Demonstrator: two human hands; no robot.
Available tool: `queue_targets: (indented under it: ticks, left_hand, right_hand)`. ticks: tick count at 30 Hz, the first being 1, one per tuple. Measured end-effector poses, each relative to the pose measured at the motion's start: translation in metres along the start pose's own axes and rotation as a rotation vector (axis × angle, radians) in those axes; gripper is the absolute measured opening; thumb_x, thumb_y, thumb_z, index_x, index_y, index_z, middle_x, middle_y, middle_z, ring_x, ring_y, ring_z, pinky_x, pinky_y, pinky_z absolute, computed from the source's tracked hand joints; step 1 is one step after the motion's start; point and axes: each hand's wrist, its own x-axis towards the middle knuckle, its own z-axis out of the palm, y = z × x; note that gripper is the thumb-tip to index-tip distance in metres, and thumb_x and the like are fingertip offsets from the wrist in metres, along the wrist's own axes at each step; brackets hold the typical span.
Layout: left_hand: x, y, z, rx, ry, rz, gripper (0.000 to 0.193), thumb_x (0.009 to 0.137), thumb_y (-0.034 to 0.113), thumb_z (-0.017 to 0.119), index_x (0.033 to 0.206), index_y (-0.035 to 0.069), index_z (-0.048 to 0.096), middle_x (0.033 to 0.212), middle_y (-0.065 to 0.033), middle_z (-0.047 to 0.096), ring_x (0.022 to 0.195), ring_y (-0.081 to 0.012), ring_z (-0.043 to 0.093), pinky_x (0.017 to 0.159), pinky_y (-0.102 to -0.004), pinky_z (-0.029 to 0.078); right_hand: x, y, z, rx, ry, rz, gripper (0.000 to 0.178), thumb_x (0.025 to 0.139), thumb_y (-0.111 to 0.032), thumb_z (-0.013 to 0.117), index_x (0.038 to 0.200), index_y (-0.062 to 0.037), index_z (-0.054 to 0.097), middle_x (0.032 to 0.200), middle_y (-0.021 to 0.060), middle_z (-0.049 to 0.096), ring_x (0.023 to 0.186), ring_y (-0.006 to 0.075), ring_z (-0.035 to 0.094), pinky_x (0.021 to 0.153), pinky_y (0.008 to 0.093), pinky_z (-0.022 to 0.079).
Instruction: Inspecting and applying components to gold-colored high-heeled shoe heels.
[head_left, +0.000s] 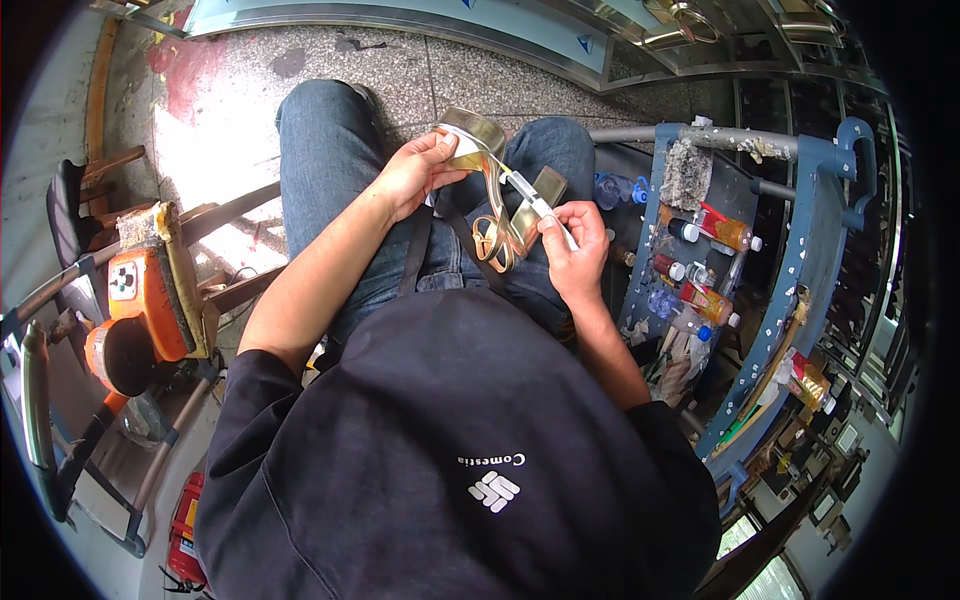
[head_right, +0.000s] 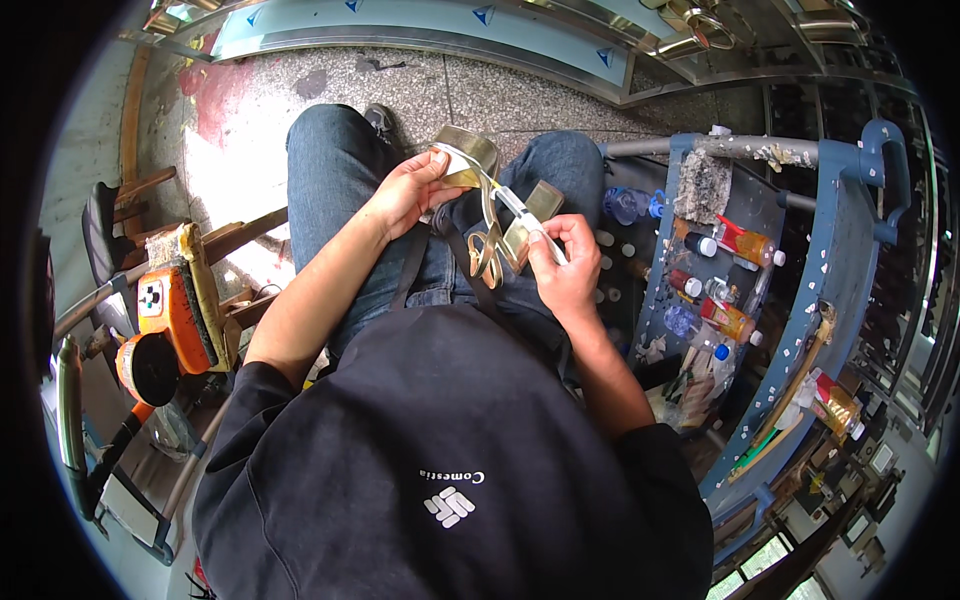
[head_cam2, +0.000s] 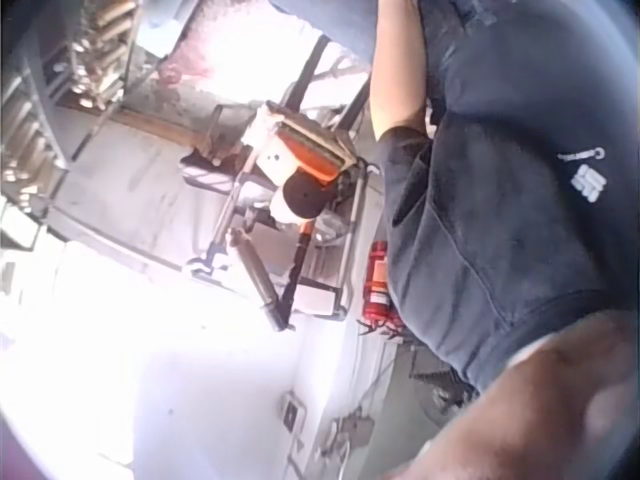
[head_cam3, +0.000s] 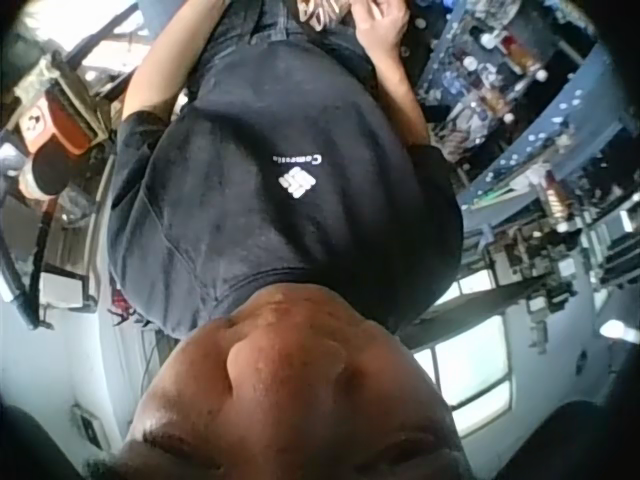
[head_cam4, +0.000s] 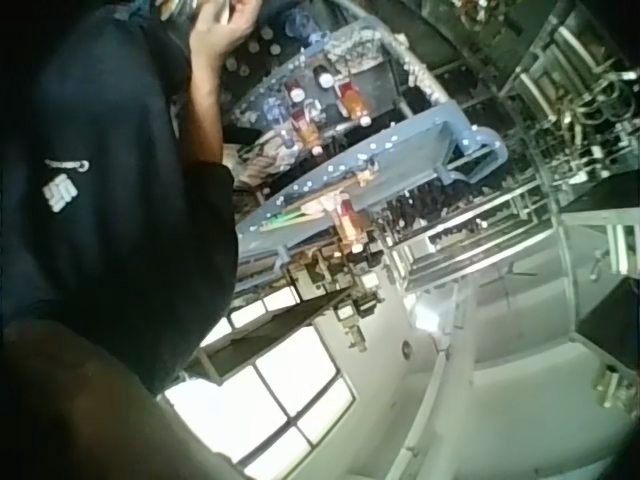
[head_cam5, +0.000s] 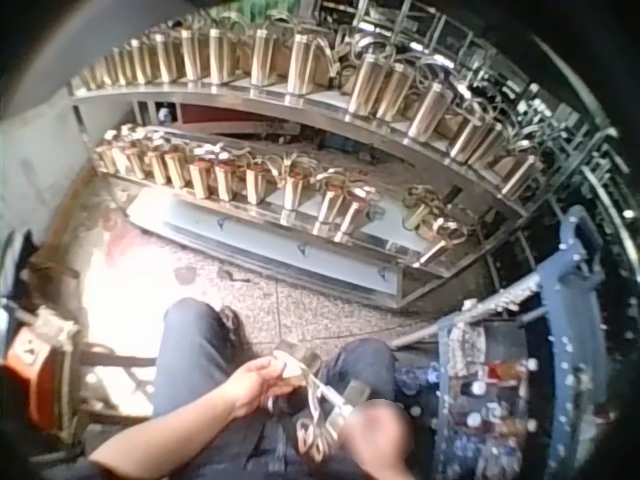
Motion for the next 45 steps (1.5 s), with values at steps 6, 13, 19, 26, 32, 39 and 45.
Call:
queue_targets:
  ticks: [6,13,19,26,32,39,45]
  left_hand:
    - [0.0,-0.001,0.002,0.006,-0.003,-0.003,0.03,0.108,0.02,0.056,0.129,-0.002,0.058,0.121,-0.0167,0.07,0.108,-0.0249,0.073,0.094,-0.0294,0.06]
    - [0.002,-0.002,0.001,0.0,-0.003,-0.013,0.031,0.108,0.021,0.055,0.129,-0.002,0.058,0.121,-0.0175,0.07,0.108,-0.0253,0.073,0.094,-0.0295,0.06]
    - [0.003,-0.003,-0.001,0.005,0.006,-0.018,0.032,0.108,0.022,0.055,0.129,-0.002,0.058,0.121,-0.0184,0.07,0.108,-0.0258,0.073,0.094,-0.0295,0.06]
    - [0.008,-0.006,0.002,-0.008,0.01,-0.02,0.033,0.109,0.024,0.054,0.128,-0.002,0.057,0.122,-0.0186,0.069,0.107,-0.0269,0.073,0.093,-0.0294,0.06]
    - [0.009,0.003,0.022,-0.106,-0.034,-0.003,0.03,0.108,0.022,0.056,0.125,-0.003,0.059,0.119,-0.0179,0.07,0.105,-0.0254,0.073,0.094,-0.0296,0.059]
    - [0.018,-0.008,0.011,-0.219,-0.095,0.055,0.03,0.104,0.021,0.063,0.124,-0.001,0.059,0.122,-0.0187,0.067,0.112,-0.032,0.07,0.098,-0.0345,0.058]
    - [0.023,-0.007,0.008,-0.429,-0.122,0.172,0.032,0.101,0.02,0.067,0.125,0.0,0.059,0.123,-0.0182,0.067,0.115,-0.0323,0.068,0.099,-0.0367,0.058]
  right_hand:
    - [0.0,0.001,-0.002,-0.065,-0.001,-0.036,0.015,0.091,0.002,0.065,0.104,-0.0005,0.058,0.087,0.0073,0.065,0.074,0.0135,0.062,0.068,0.0245,0.05]
    - [-0.003,0.002,-0.003,-0.139,0.01,-0.061,0.017,0.088,0.002,0.067,0.103,-0.001,0.06,0.086,0.0077,0.066,0.072,0.0162,0.062,0.067,0.0276,0.051]
    - [-0.003,-0.006,-0.002,-0.264,0.008,-0.151,0.018,0.082,0.0,0.071,0.097,-0.0024,0.062,0.08,0.0077,0.066,0.067,0.022,0.061,0.066,0.0322,0.051]
    - [-0.003,-0.02,-0.019,-0.28,-0.091,-0.112,0.016,0.084,0.0,0.07,0.098,-0.0022,0.062,0.083,0.0085,0.067,0.068,0.021,0.062,0.064,0.032,0.051]
    - [0.002,-0.03,-0.061,0.105,0.212,0.039,0.013,0.095,0.0,0.058,0.109,-0.0005,0.058,0.095,0.0122,0.068,0.082,0.017,0.065,0.076,0.0265,0.05]
    - [0.069,0.036,-0.172,-0.546,0.618,-0.009,0.019,0.089,-0.007,0.064,0.108,-0.0037,0.064,0.088,0.0132,0.073,0.075,0.0294,0.07,0.068,0.0377,0.054]
    - [0.112,0.059,-0.226,-1.059,0.596,0.244,0.023,0.088,-0.023,0.062,0.106,-0.0096,0.068,0.088,0.0181,0.075,0.081,0.0465,0.069,0.074,0.0539,0.054]
